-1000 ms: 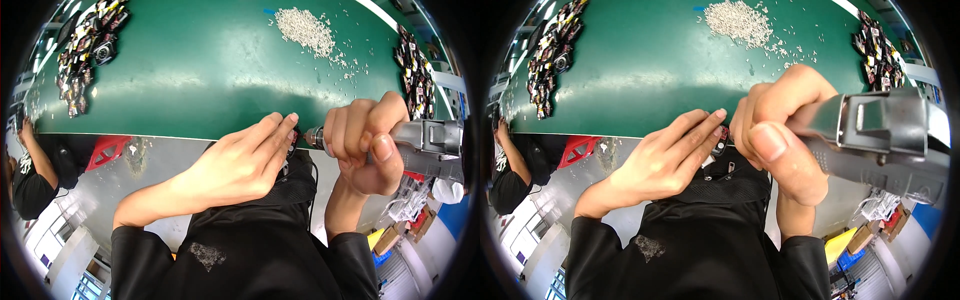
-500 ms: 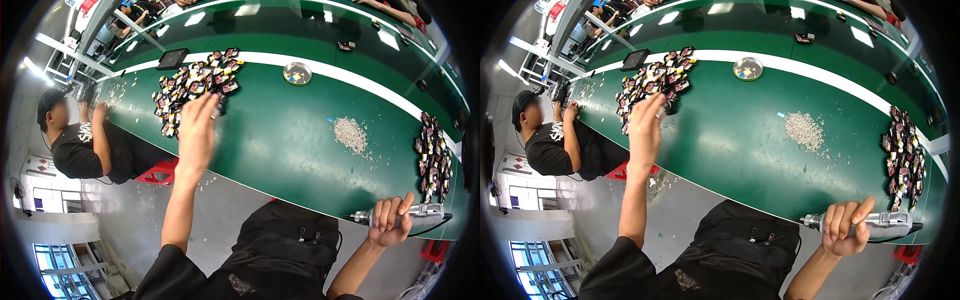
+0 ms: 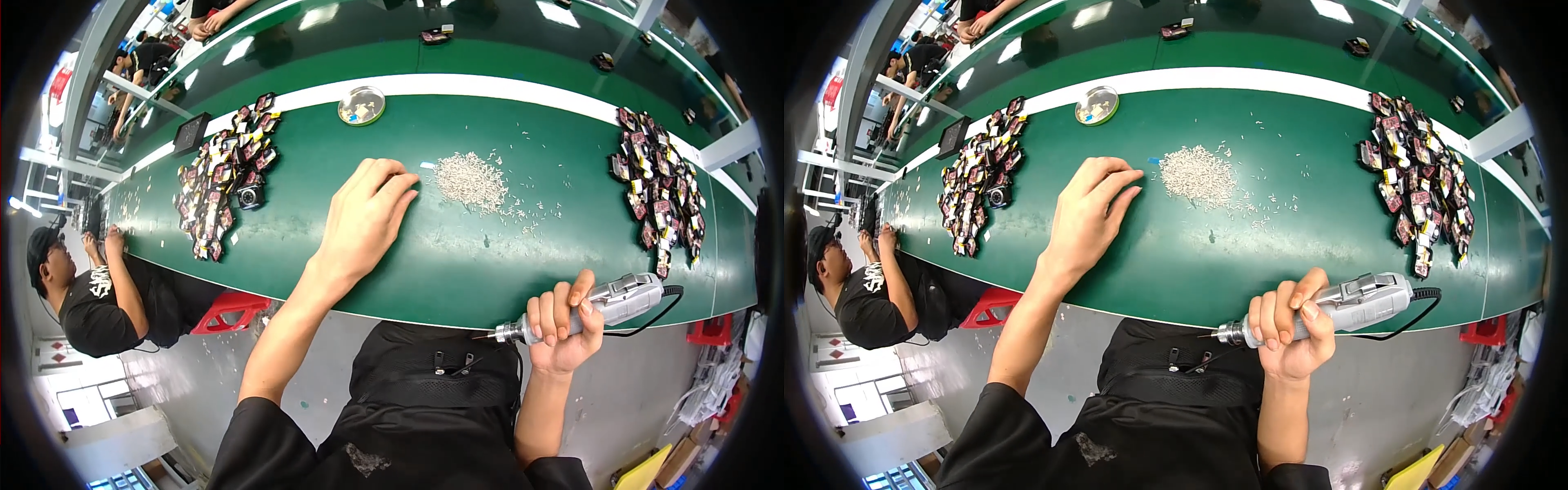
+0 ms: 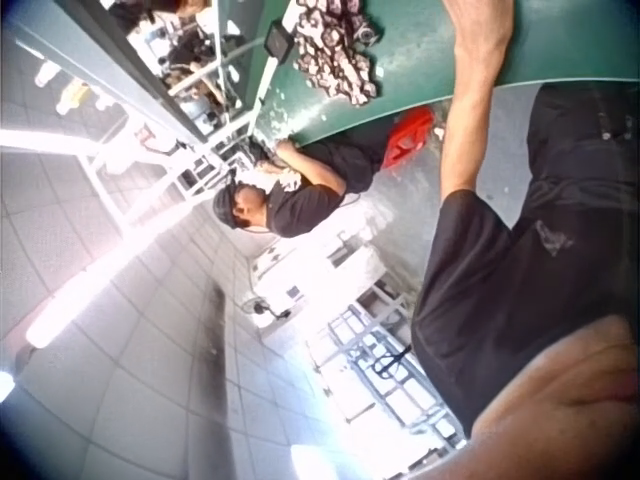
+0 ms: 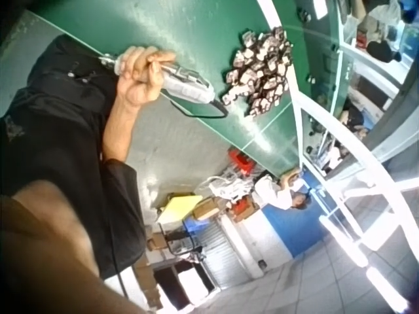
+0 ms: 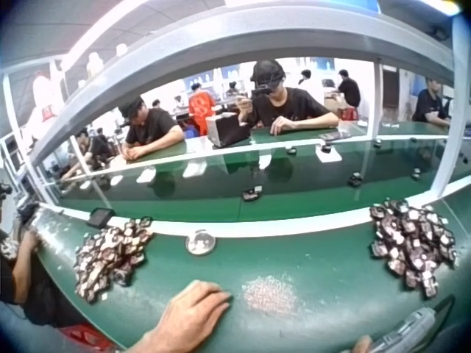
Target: Assembling electronic components using a power screwdriver on a workbench.
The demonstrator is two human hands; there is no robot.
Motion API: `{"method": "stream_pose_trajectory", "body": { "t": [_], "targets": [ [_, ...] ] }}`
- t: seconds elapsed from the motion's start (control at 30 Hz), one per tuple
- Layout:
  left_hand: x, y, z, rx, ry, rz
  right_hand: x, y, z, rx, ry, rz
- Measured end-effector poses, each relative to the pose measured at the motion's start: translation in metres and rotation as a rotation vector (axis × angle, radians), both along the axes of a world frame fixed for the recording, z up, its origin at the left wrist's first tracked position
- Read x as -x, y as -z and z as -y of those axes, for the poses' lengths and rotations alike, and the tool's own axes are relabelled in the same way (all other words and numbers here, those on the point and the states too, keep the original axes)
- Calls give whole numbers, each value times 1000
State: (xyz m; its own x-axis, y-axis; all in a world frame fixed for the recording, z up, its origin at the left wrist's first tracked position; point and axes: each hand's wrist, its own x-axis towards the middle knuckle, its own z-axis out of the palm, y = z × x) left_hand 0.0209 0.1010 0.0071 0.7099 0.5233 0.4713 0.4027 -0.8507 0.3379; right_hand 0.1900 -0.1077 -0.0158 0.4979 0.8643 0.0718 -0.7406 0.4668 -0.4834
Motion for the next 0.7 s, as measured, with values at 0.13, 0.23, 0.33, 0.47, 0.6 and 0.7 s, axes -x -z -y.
{"method": "stream_pose_trajectory", "body": {
  "t": [0.13,0.23,0.33,0.47,0.6,0.7],
  "targets": [
    [-16,6,-7,-98,48,-35,-1,1,1,-47,-30,29],
    [-20,5,-9,-150,53,-102,-1,2,2,-44,-36,12],
    [-21,5,-16,-183,85,-151,-2,3,2,-42,-32,7],
    [-20,0,-14,-218,102,-219,-2,2,2,-41,-39,19],
    [-22,-3,-11,-234,96,-227,-2,3,2,-56,-38,29],
    [-22,-3,-10,-212,89,-218,-2,3,2,-56,-36,33]
  ]
}}
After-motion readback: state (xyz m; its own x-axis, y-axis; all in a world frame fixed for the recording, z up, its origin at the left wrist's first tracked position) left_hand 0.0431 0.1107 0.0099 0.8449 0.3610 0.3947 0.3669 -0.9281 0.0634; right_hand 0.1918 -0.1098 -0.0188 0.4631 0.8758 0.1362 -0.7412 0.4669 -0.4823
